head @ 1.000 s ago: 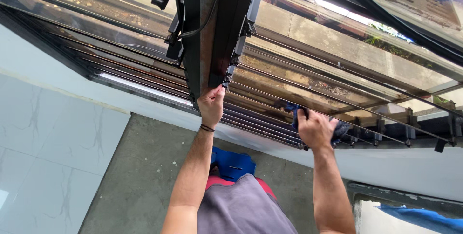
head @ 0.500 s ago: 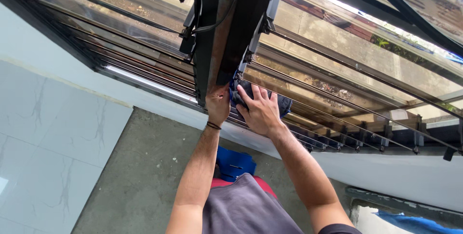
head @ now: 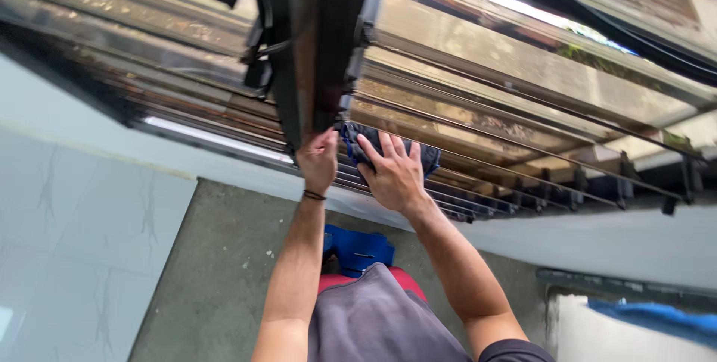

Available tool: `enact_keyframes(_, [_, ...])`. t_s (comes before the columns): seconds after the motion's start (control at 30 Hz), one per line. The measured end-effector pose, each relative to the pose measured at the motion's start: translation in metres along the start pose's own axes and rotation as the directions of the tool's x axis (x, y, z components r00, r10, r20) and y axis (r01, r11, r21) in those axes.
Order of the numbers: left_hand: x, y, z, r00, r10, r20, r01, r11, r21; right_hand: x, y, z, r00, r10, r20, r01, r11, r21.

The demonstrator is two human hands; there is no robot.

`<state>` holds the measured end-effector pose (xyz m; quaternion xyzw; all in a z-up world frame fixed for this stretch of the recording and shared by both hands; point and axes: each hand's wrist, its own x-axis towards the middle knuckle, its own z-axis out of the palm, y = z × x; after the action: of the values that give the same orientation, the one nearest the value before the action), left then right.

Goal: The person wipes the individual glass panes of a louvered window using a cloth.

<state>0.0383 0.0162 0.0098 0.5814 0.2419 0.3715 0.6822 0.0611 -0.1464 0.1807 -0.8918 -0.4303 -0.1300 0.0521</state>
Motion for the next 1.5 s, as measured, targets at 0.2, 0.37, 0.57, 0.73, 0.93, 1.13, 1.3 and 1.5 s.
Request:
enact_keyframes(0.2, [0.005,0.019,-0.006,0.982,0.19,0.001,-0.187,0.963,0.193,-0.121,0.167,-0.006,0.868,0.457,-0.194,-0.479,0.874,-0.083])
enact_keyframes(0.37, [0.005,0.019,-0.005,0.978,0.207,-0.014,-0.203,0.97,0.132,-0.143,0.19,0.002,0.862,0.396,-0.315,-0.482,0.833,-0.272])
enact_keyframes(0.57, [0.005,0.021,-0.01,0.992,0.127,-0.026,-0.121,0.979,0.163,-0.037,0.026,0.011,0.965,0.123,-0.233,-0.08,0.979,0.187])
enact_keyframes(0.73, [0.003,0.031,-0.009,0.996,0.086,-0.016,-0.084,0.992,0.098,-0.08,0.087,0.006,0.971,0.17,-0.168,-0.128,0.964,0.233])
enact_keyframes(0.93, [0.005,0.025,-0.01,0.999,0.046,-0.024,-0.044,0.994,0.104,-0.189,0.223,0.003,0.823,0.407,-0.395,-0.489,0.862,-0.131])
enact_keyframes(1.13, [0.01,0.026,-0.015,0.997,-0.073,0.033,0.071,0.995,0.067,-0.105,0.12,0.008,0.927,0.337,-0.164,-0.323,0.941,0.106])
enact_keyframes(1.3, [0.015,0.026,-0.028,0.955,-0.294,0.044,0.292,0.956,0.04,0.005,-0.002,0.017,0.993,-0.035,-0.112,0.058,0.977,0.207])
enact_keyframes(1.5, [0.014,0.024,-0.032,0.951,-0.289,0.114,0.283,0.957,0.06,-0.015,0.027,0.002,0.984,-0.135,-0.118,0.147,0.983,0.107])
